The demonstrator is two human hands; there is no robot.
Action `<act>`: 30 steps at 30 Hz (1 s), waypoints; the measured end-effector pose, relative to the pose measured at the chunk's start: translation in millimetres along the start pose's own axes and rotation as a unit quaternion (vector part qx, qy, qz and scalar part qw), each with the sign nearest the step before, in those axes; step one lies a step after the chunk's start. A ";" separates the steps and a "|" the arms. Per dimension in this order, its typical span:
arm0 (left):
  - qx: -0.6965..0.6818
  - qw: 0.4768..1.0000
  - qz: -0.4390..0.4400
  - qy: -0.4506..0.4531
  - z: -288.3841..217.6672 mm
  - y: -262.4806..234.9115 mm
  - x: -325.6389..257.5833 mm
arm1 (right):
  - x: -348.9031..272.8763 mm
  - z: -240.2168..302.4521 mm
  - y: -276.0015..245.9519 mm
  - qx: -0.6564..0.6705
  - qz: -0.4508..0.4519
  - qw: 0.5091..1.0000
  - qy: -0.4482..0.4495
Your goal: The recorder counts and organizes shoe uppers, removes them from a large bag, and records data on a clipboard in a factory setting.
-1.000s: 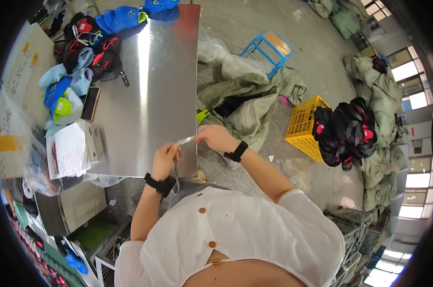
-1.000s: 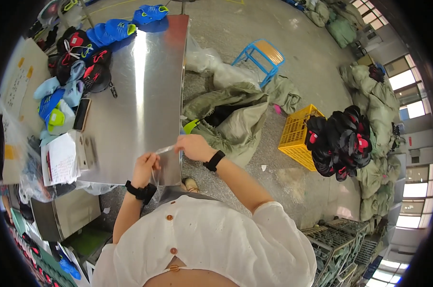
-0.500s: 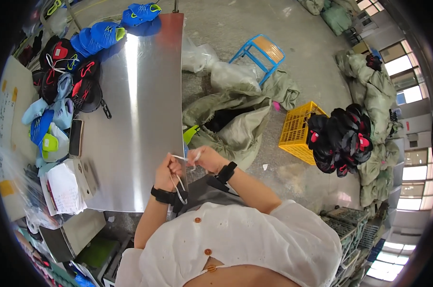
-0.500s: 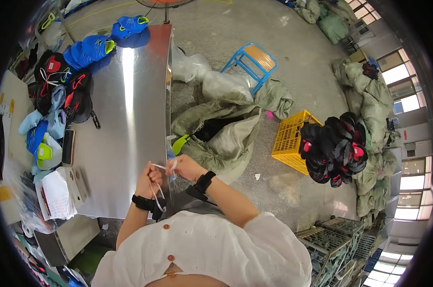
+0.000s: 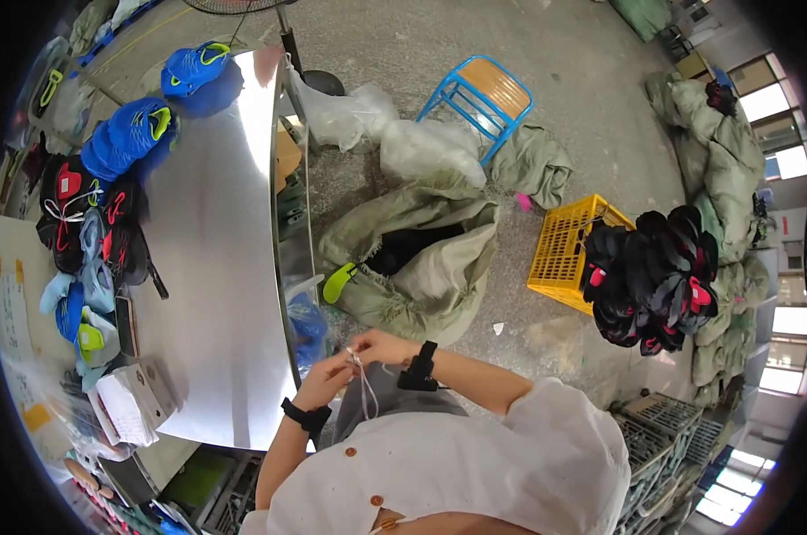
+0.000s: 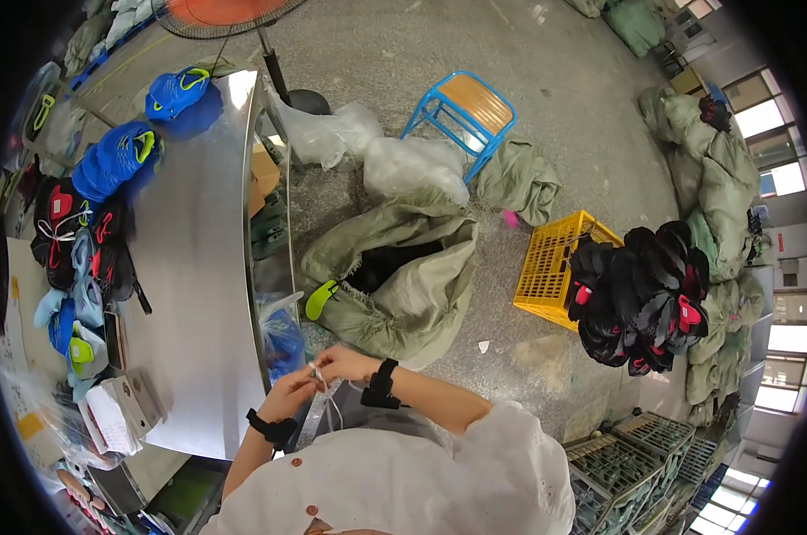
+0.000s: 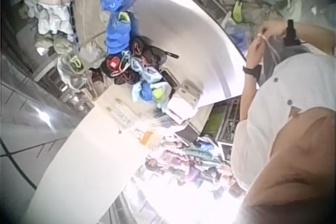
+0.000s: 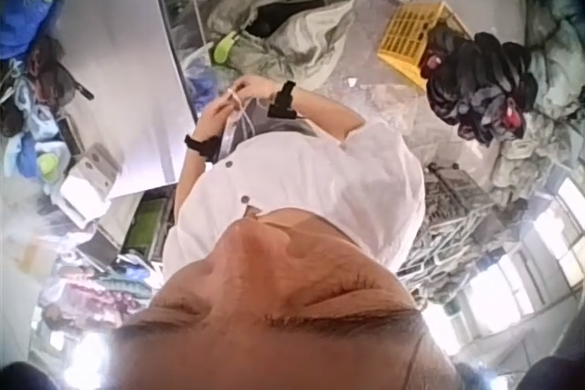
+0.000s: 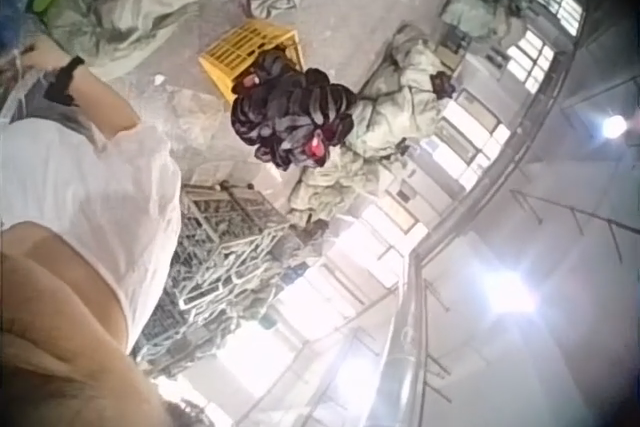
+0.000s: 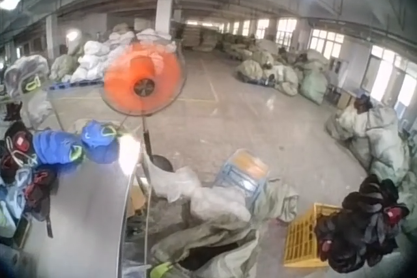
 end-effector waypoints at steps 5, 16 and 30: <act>0.266 0.958 -0.047 0.093 -9.1 -1.3 1.5 | 6.2 -28.1 -10.6 -0.145 0.056 0.988 -0.008; 0.231 0.931 -0.276 0.067 -14.4 -43.6 -17.8 | 54.8 19.8 -10.7 -0.514 -0.187 0.669 -0.503; 0.536 0.775 -0.336 0.002 -26.9 -179.5 43.2 | 221.6 104.4 -263.7 -0.527 -0.466 0.709 -0.053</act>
Point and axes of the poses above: each hand's wrist, its own x-axis towards the middle knuckle, its own y-axis out of the palm, z = x × y, the point moved 3 cm from there along x, towards the middle knuckle, and after that the axes turned 14 degrees about -z, right-handed, at the moved point
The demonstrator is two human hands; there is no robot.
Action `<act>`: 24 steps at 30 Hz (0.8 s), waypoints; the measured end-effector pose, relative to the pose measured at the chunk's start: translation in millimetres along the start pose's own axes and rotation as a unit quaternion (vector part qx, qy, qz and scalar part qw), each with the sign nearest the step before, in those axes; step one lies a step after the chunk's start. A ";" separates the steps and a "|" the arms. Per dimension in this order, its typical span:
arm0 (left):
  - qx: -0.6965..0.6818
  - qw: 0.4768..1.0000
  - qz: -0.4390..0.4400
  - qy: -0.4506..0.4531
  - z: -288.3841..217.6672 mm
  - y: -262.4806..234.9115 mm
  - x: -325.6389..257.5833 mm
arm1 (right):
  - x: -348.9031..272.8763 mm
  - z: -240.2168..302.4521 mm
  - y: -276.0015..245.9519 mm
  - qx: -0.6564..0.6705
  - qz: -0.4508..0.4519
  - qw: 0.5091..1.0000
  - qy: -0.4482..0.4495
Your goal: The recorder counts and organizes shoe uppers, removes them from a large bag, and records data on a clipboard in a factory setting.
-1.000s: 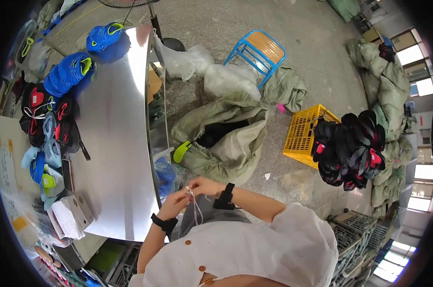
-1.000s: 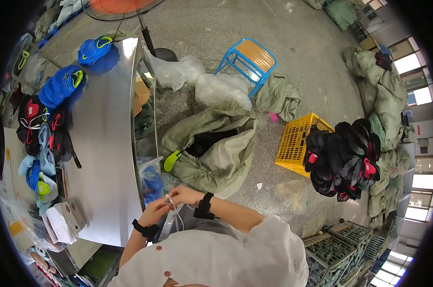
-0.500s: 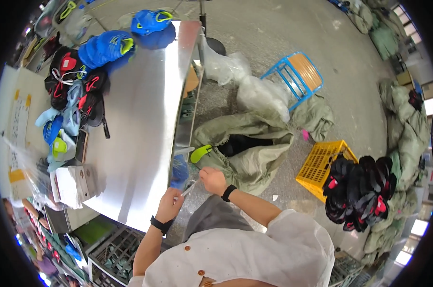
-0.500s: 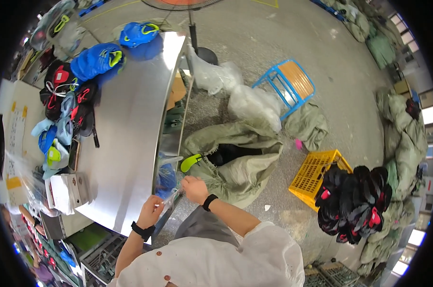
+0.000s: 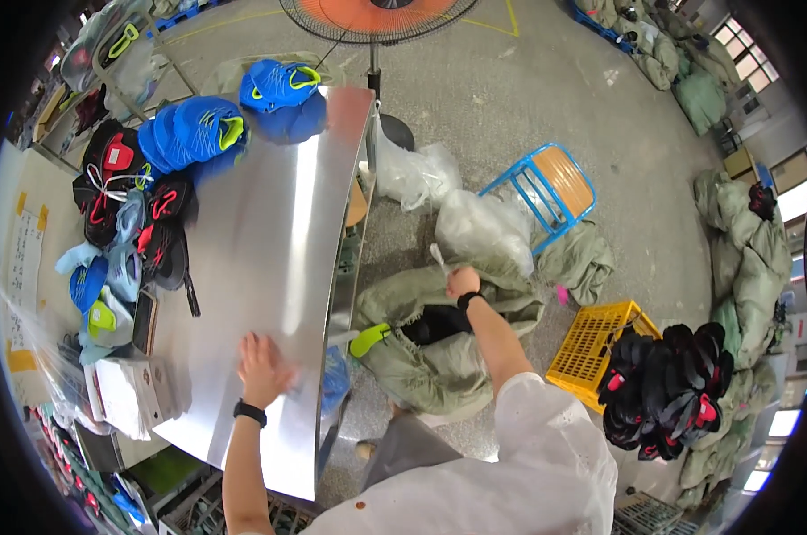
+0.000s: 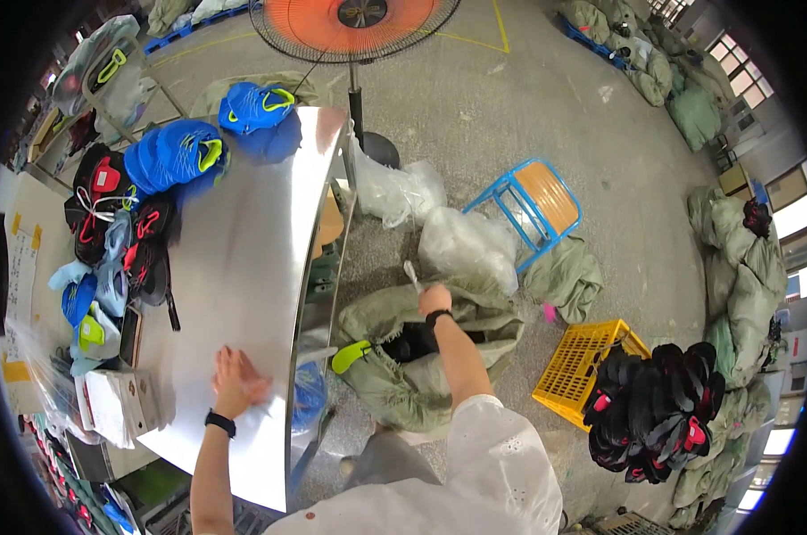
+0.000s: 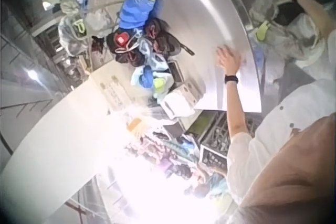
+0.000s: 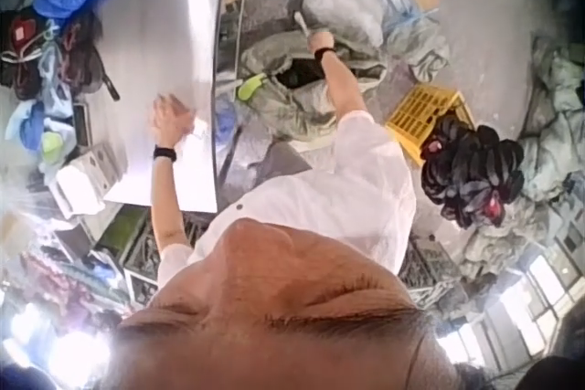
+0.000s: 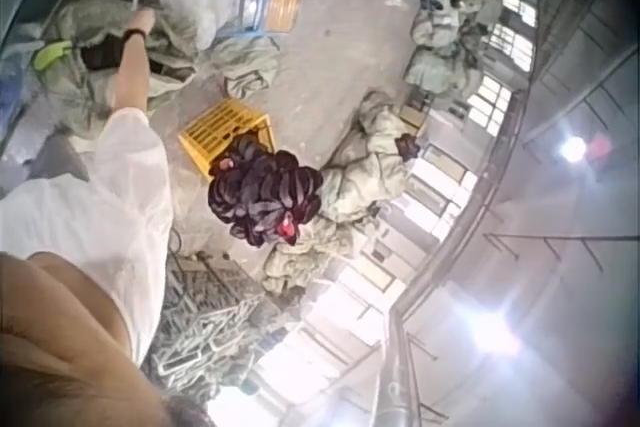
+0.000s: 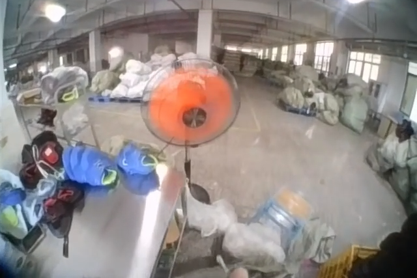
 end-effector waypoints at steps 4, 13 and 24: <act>0.053 0.998 -0.019 0.008 -14.2 30.4 -1.9 | 112.4 43.7 -24.9 0.002 -0.192 0.981 -0.033; 0.080 0.995 0.047 0.037 -11.6 26.8 -6.1 | 238.0 143.4 -43.2 0.018 -0.245 0.966 -0.085; 0.052 0.996 0.048 0.052 -14.5 18.3 4.9 | -33.0 -175.3 186.6 -0.271 0.294 0.913 -0.084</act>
Point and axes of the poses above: each hand's wrist, its own x-axis towards the middle knuckle, its own y-axis out of the palm, z = x × y, the point moved 3 cm from there along x, towards the middle knuckle, and after that the axes turned 14 degrees about -z, right-handed, at the moved point
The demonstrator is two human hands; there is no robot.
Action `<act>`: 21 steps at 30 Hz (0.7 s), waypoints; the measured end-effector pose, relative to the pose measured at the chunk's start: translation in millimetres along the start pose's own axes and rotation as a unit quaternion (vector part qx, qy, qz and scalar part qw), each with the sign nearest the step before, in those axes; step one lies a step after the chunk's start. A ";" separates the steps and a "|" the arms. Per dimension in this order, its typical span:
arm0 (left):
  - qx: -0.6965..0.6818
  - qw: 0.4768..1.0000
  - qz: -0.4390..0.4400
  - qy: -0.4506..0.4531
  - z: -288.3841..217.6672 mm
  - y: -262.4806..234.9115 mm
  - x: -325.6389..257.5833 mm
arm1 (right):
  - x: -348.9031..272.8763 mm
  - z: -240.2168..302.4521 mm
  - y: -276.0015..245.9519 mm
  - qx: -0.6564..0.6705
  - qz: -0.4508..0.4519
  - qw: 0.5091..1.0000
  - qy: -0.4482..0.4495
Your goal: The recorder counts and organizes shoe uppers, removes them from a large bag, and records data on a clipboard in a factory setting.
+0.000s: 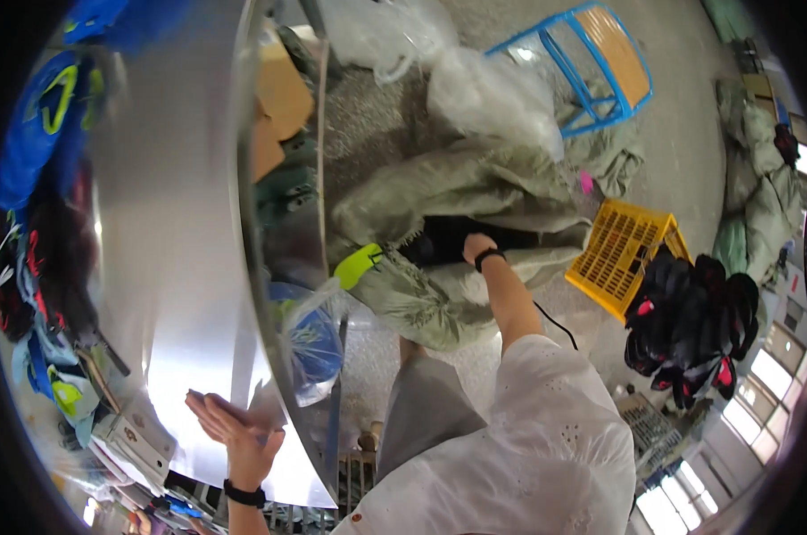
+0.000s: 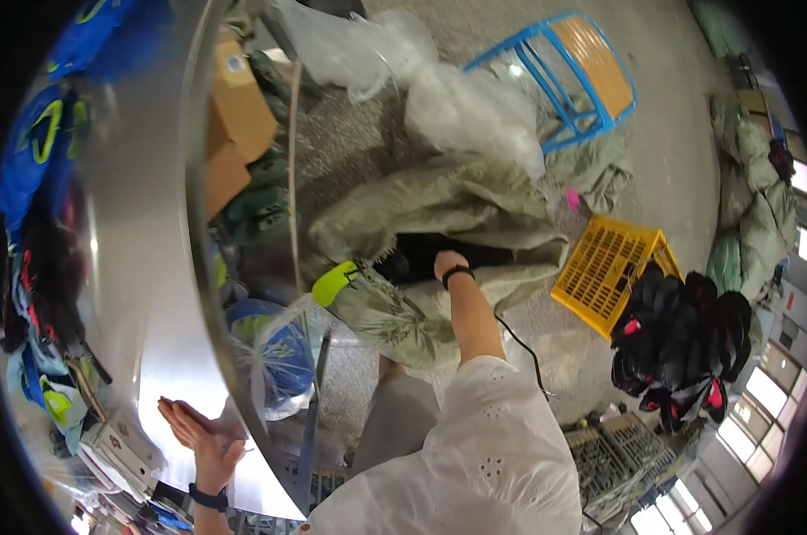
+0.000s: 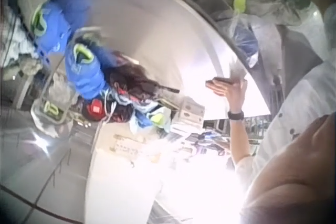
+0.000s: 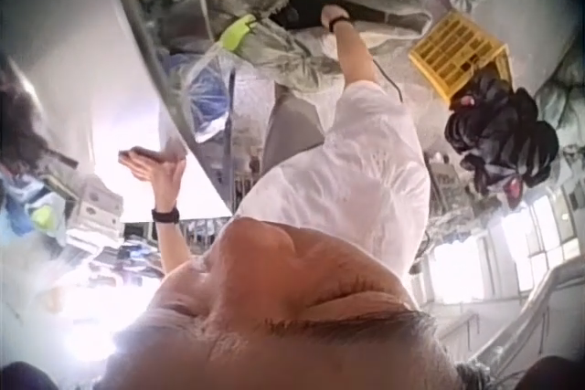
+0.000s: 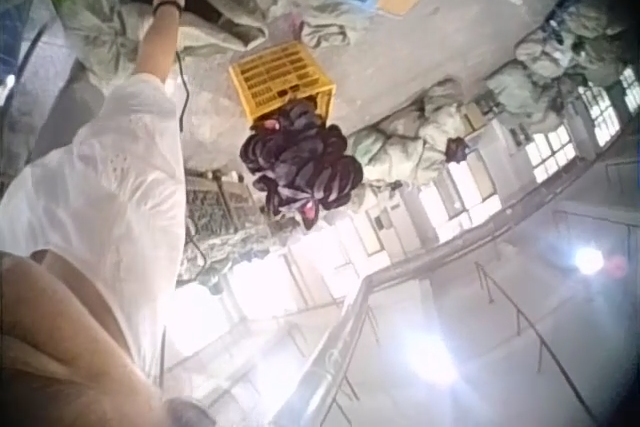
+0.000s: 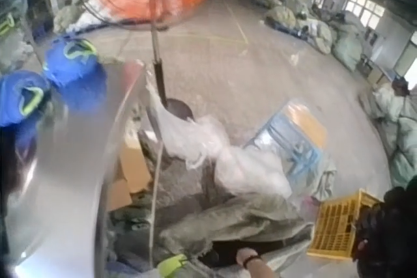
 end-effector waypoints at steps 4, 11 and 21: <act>0.015 1.000 0.007 0.025 -0.9 -4.7 0.2 | -61.7 -30.4 50.2 0.050 0.020 0.986 0.160; 0.001 0.999 0.018 0.027 3.6 1.1 -0.5 | 36.5 -5.3 68.7 0.185 -0.031 0.976 0.112; 0.006 0.999 0.009 0.041 4.7 -2.5 -3.4 | -19.5 113.3 91.5 0.301 -0.075 0.937 0.159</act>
Point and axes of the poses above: each hand's wrist, its own x-axis towards the middle knuckle, its own y-axis out of the palm, z = x × y, the point moved 3 cm from there along x, towards the middle knuckle, and after that the axes turned 14 degrees about -z, right-handed, at the moved point
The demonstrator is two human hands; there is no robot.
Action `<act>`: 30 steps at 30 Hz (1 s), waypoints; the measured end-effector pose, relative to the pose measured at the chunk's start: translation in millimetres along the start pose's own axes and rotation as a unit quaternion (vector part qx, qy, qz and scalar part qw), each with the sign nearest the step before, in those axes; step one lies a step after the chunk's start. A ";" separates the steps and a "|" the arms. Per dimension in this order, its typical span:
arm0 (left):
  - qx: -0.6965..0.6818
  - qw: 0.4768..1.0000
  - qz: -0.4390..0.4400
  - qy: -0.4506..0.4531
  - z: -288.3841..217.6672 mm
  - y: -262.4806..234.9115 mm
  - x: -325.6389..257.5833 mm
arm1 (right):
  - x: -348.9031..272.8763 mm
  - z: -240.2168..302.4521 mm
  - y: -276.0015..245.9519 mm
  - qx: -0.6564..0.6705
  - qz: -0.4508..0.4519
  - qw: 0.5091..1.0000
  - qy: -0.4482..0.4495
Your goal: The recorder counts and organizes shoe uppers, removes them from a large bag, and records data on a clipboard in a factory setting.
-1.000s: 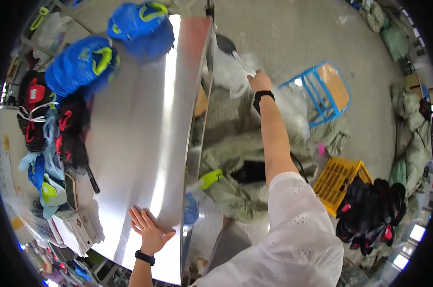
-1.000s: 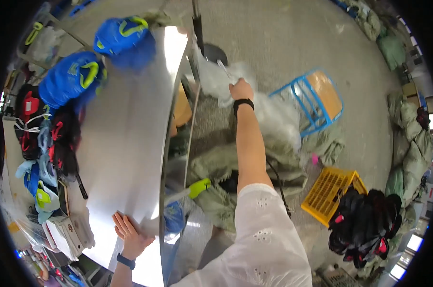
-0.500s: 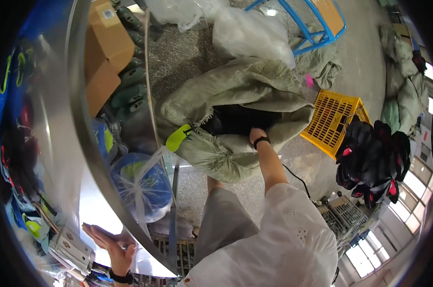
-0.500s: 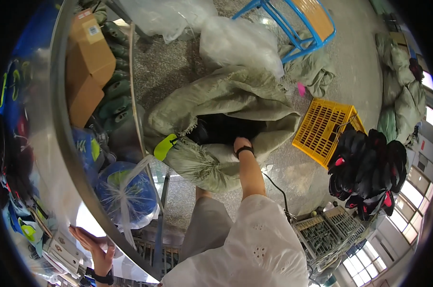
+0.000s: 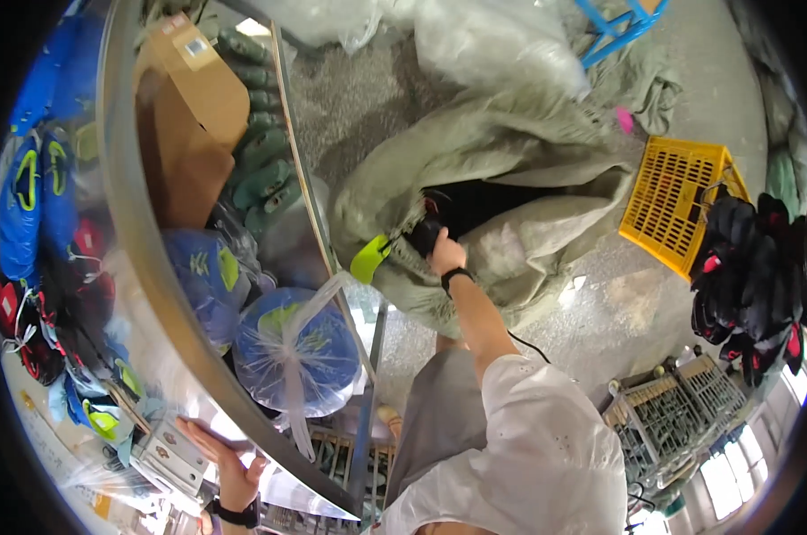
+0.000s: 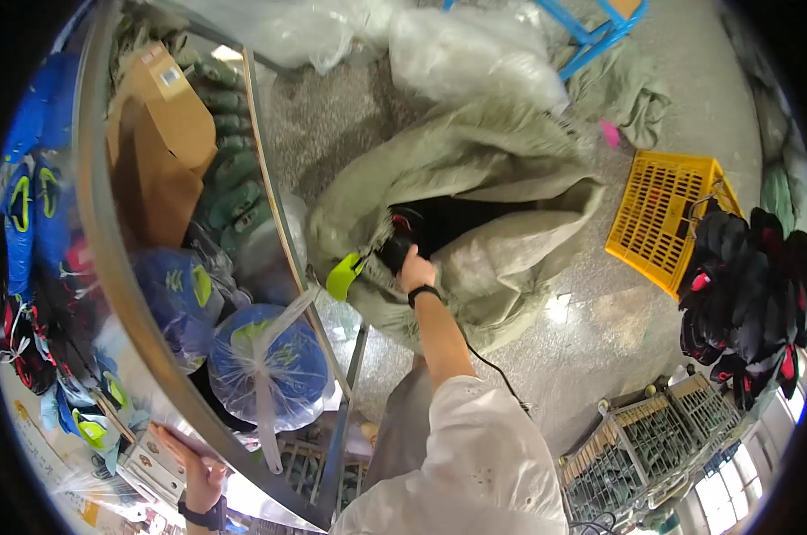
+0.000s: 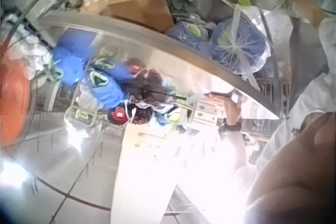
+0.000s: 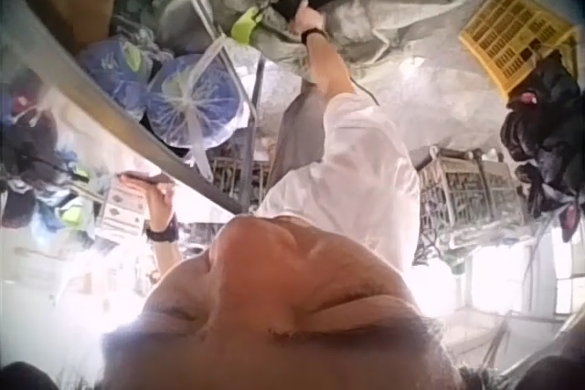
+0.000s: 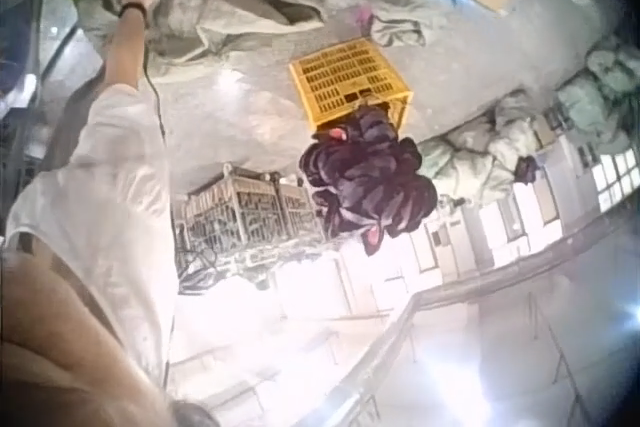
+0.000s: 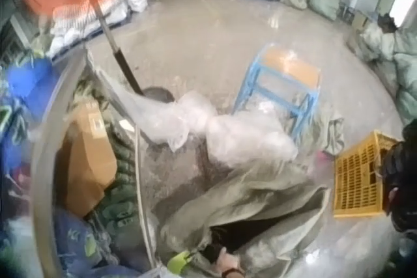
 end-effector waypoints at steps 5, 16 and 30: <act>0.037 0.999 0.009 -0.003 12.8 9.2 -4.8 | -68.2 -17.3 -106.4 0.170 -0.108 0.978 0.053; 0.033 0.996 -0.031 -0.076 -6.1 19.0 6.4 | -252.7 47.8 -487.8 0.411 -0.171 0.883 -0.144; -0.336 0.925 -0.115 0.136 -113.2 -21.9 -99.7 | -584.4 172.7 -738.1 0.441 -0.259 0.700 -0.499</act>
Point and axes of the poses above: each hand's wrist, its own x-axis towards the middle knuckle, its own y-axis out of the palm, z = x × y, the point moved 3 cm from there along x, towards the middle knuckle, and after that the axes turned 14 degrees about -z, right-handed, at the moved point
